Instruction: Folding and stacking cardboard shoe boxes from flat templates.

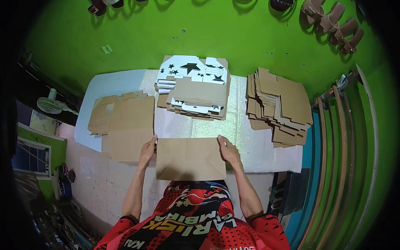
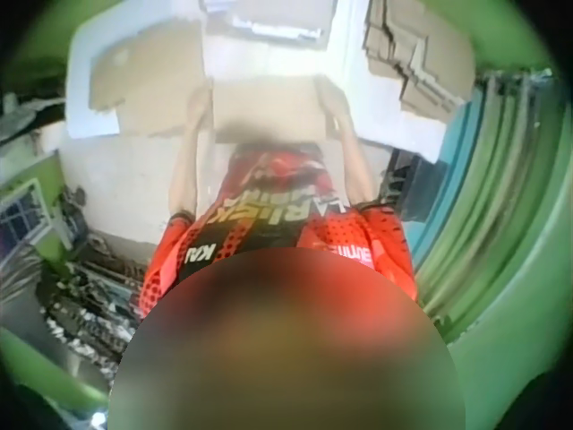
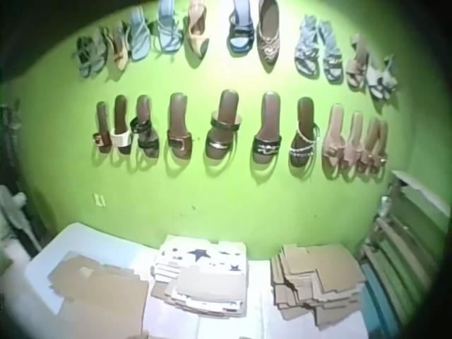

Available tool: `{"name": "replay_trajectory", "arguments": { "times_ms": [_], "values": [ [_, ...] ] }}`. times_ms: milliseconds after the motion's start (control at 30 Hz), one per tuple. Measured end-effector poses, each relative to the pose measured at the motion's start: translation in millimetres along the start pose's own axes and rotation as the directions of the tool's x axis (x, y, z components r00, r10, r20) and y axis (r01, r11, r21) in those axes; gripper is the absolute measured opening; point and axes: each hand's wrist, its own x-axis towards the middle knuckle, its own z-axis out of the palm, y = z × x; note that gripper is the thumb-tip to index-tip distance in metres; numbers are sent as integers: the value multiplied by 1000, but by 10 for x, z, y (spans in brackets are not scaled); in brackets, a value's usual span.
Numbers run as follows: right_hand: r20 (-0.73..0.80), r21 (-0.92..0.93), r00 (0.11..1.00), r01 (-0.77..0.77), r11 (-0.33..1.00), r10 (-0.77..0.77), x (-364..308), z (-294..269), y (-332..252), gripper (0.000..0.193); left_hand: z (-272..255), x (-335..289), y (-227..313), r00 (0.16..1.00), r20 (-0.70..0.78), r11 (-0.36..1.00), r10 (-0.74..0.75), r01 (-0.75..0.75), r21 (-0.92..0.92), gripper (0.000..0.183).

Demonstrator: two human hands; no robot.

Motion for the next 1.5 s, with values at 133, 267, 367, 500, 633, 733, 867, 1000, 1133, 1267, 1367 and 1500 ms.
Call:
{"name": "replay_trajectory", "arguments": {
  "times_ms": [133, 267, 367, 500, 633, 733, 867, 1000, 1133, 1267, 1367, 1500],
  "values": [
    [-174, -63, 982, -82, 995, 70, -445, -407, -268, 76, -50, -274, 448, 997, -32, 993, 64, -61, 100, 74],
    [-354, -60, 931, 66, 996, -83, -821, -867, -598, 67, -268, -757, 1278, 965, -79, 968, 249, -250, -4, 60],
    [-491, 95, 812, 411, 907, -317, -1019, -1287, -718, 47, -487, -1092, 1817, 884, -192, 881, 427, -454, -134, 46],
    [-566, 185, 638, 716, 673, -523, -1236, -1539, -875, 52, -672, -1322, 2057, 711, -218, 689, 668, -702, -181, 43],
    [-584, 205, 619, 739, 642, -525, -1140, -1403, -686, 77, -652, -1268, 1784, 605, -129, 589, 785, -795, -144, 65],
    [-513, 165, 650, 716, 678, -561, -1080, -1193, -517, 73, -471, -1176, 1449, 735, -57, 695, 676, -661, -283, 73],
    [-292, 410, 814, 581, 703, -502, -808, -667, 233, 83, -228, -848, 314, 892, 50, 835, 449, -399, -379, 73],
    [-107, 481, 928, 362, 799, -356, -677, 72, 982, 84, 113, -673, -775, 951, 183, 901, 249, -158, -405, 79],
    [-141, 163, 932, 354, 921, -333, -655, 391, 1242, 96, 308, -683, -1075, 923, 353, 965, 153, -62, -255, 85],
    [-257, -291, 840, 405, 867, -478, -756, 376, 1015, 98, 288, -781, -827, 931, 304, 903, 204, -59, -425, 93],
    [-190, -459, 791, 451, 765, -581, -701, 293, 884, 96, 297, -680, -766, 940, 266, 900, 212, -82, -428, 84],
    [-119, -486, 768, 507, 712, -629, -628, 220, 806, 84, 308, -632, -553, 958, 232, 931, 166, -75, -357, 69]
  ]
}}
